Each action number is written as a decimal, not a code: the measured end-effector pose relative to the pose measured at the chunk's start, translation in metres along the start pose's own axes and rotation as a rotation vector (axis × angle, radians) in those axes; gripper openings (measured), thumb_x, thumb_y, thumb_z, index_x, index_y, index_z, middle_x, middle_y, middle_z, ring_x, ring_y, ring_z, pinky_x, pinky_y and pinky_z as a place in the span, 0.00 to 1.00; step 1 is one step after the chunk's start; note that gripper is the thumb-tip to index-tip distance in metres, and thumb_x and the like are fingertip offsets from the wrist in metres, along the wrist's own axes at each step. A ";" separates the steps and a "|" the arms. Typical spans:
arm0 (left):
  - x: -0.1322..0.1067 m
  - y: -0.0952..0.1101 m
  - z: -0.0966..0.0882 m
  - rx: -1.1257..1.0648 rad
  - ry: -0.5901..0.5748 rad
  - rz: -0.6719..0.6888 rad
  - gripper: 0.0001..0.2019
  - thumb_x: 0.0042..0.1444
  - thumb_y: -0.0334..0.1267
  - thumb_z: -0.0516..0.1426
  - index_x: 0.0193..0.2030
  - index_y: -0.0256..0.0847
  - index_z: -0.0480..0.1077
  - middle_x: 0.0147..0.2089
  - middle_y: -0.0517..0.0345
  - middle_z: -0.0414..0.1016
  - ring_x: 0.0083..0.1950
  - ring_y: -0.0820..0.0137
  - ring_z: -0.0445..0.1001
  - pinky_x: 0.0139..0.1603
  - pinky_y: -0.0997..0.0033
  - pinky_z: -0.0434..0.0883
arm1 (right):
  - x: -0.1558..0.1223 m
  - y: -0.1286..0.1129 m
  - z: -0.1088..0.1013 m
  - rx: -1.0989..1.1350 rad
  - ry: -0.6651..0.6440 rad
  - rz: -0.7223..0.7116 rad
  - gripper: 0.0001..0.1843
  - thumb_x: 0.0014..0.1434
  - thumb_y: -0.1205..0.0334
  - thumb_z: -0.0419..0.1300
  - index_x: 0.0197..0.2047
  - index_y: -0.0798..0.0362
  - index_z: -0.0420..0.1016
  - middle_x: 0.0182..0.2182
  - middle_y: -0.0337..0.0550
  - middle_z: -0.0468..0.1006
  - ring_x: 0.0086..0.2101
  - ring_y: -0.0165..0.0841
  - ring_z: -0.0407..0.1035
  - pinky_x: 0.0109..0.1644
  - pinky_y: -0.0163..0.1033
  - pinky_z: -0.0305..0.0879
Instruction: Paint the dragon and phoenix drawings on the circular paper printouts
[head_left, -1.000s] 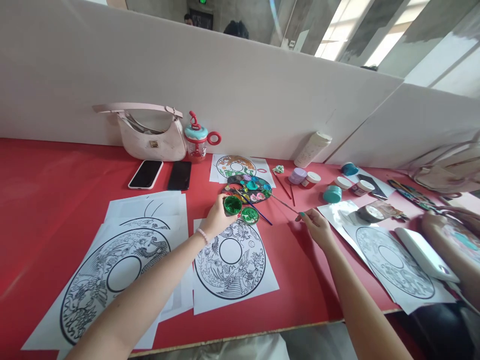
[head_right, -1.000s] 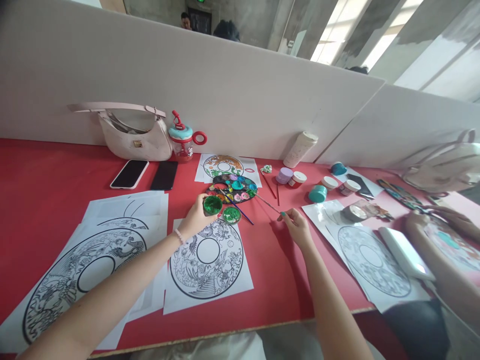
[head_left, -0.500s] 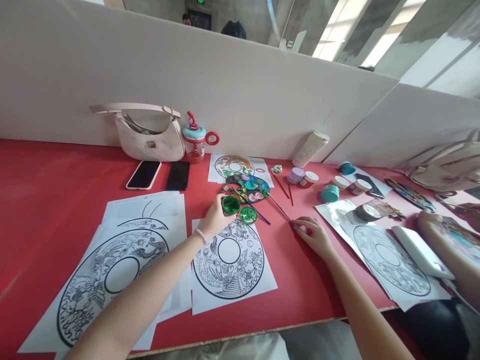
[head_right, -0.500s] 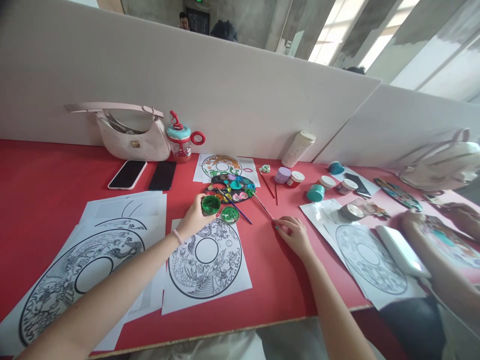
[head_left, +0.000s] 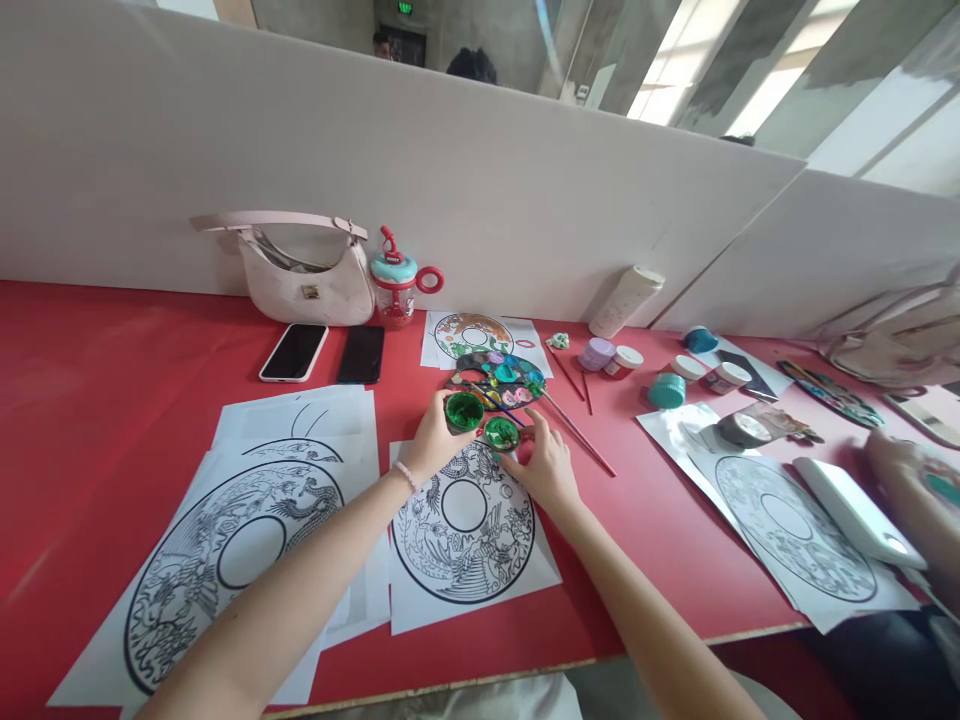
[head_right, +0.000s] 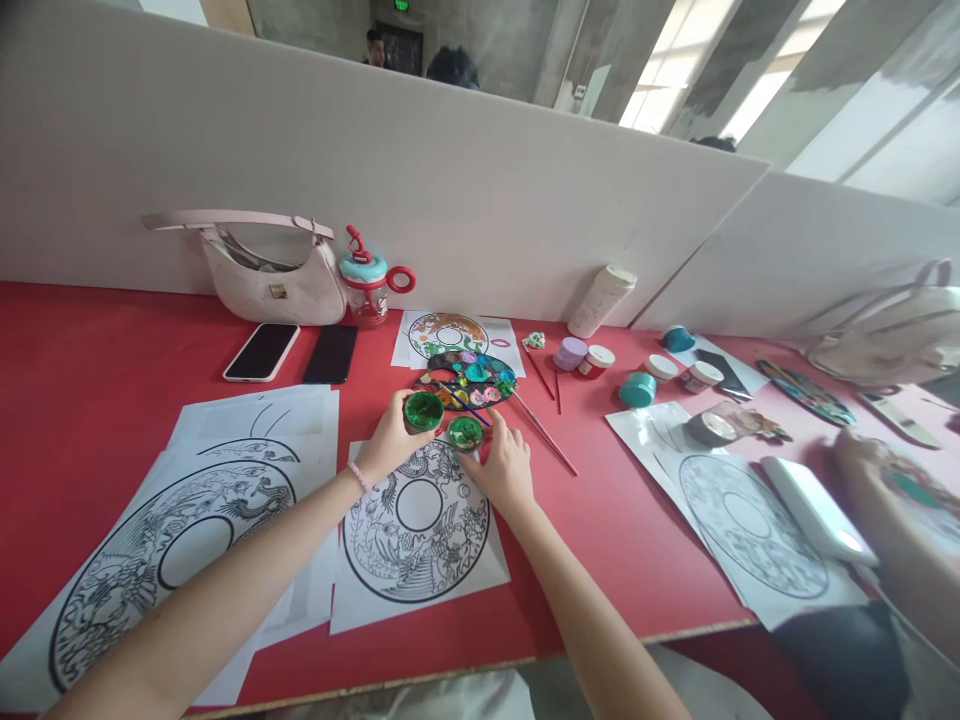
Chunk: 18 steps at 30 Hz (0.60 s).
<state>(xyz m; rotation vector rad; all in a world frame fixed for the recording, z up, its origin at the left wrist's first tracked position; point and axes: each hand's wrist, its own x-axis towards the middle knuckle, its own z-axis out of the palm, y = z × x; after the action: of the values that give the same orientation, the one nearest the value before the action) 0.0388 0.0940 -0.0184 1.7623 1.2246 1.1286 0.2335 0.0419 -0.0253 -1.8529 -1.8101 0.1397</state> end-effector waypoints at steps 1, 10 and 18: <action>0.000 0.000 0.000 0.003 -0.005 0.000 0.27 0.47 0.34 0.65 0.51 0.40 0.56 0.51 0.45 0.71 0.51 0.59 0.73 0.50 0.57 0.71 | 0.001 -0.001 0.002 -0.003 -0.003 0.011 0.38 0.50 0.52 0.62 0.62 0.53 0.54 0.44 0.49 0.76 0.47 0.48 0.65 0.49 0.54 0.61; 0.001 -0.002 -0.001 0.048 -0.077 0.003 0.29 0.46 0.39 0.67 0.53 0.39 0.59 0.53 0.43 0.71 0.56 0.55 0.71 0.54 0.54 0.69 | 0.007 0.004 0.012 0.113 0.002 -0.028 0.41 0.50 0.55 0.62 0.64 0.52 0.52 0.50 0.51 0.74 0.51 0.50 0.65 0.53 0.58 0.60; 0.000 -0.003 0.000 0.080 -0.087 0.018 0.30 0.47 0.38 0.67 0.54 0.39 0.59 0.53 0.44 0.71 0.57 0.56 0.70 0.54 0.54 0.70 | 0.011 0.010 0.009 0.465 0.029 -0.106 0.43 0.49 0.60 0.62 0.65 0.49 0.46 0.51 0.51 0.69 0.54 0.43 0.64 0.59 0.56 0.59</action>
<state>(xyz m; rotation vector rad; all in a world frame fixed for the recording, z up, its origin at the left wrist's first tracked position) 0.0377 0.0949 -0.0216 1.8659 1.2183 1.0143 0.2390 0.0554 -0.0345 -1.4235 -1.6763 0.4512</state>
